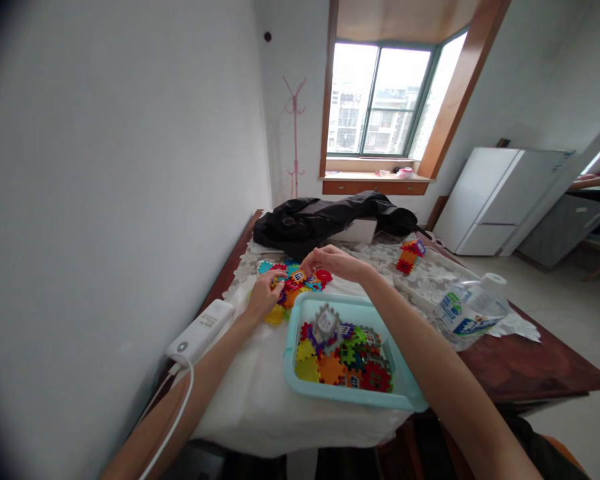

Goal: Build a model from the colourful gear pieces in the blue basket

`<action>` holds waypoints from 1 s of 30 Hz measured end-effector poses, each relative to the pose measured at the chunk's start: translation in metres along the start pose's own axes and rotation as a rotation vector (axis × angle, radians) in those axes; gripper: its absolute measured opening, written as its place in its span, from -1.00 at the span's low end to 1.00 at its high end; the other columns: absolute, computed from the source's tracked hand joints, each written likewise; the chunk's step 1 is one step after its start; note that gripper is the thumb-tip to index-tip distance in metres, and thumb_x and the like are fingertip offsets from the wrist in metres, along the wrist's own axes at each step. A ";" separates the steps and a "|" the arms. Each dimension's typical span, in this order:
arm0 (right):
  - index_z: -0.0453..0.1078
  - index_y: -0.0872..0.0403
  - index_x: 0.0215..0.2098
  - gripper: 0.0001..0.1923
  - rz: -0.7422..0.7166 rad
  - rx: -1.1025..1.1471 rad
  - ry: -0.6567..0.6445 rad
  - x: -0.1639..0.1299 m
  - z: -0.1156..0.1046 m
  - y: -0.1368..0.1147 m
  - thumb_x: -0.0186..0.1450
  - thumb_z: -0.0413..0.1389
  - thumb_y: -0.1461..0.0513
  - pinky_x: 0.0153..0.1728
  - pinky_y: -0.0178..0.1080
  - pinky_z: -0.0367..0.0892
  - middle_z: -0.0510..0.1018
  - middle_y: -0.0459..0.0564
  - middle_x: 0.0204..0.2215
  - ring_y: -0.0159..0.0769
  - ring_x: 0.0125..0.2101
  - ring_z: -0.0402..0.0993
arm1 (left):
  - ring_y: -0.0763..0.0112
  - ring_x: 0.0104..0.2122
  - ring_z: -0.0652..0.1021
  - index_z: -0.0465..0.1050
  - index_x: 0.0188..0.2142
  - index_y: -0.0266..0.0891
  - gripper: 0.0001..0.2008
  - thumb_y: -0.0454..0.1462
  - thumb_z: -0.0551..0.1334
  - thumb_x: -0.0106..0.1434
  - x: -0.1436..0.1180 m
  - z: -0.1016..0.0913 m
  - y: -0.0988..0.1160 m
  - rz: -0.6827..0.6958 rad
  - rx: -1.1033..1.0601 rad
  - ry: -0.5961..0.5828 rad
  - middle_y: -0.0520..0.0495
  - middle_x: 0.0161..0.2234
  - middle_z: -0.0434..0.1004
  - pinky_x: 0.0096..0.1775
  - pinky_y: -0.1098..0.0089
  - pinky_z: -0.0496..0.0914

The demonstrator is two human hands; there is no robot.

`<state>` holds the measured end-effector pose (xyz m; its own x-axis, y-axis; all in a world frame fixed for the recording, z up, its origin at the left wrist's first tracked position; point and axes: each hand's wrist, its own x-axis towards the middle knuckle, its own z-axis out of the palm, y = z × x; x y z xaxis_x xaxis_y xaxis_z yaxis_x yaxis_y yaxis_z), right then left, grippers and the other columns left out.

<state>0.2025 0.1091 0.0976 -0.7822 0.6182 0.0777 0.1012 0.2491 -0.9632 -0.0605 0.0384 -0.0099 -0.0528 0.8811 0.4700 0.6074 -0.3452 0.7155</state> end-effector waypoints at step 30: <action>0.54 0.07 -0.17 -0.83 0.117 -0.965 0.072 0.030 0.035 0.069 0.30 0.39 0.24 -0.21 -0.22 0.37 0.64 0.11 -0.20 -0.20 -0.25 0.50 | -0.12 0.29 0.43 0.66 0.15 -0.14 -0.45 -0.11 0.52 0.17 -0.012 -0.001 0.003 0.257 0.370 -0.328 -0.27 0.30 0.51 0.40 -0.04 0.24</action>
<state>0.1643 0.1183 0.0246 -0.6988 0.7141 0.0415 0.6612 0.6670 -0.3435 -0.0588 0.0266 -0.0124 0.3473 0.8583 0.3777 0.8092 -0.4778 0.3418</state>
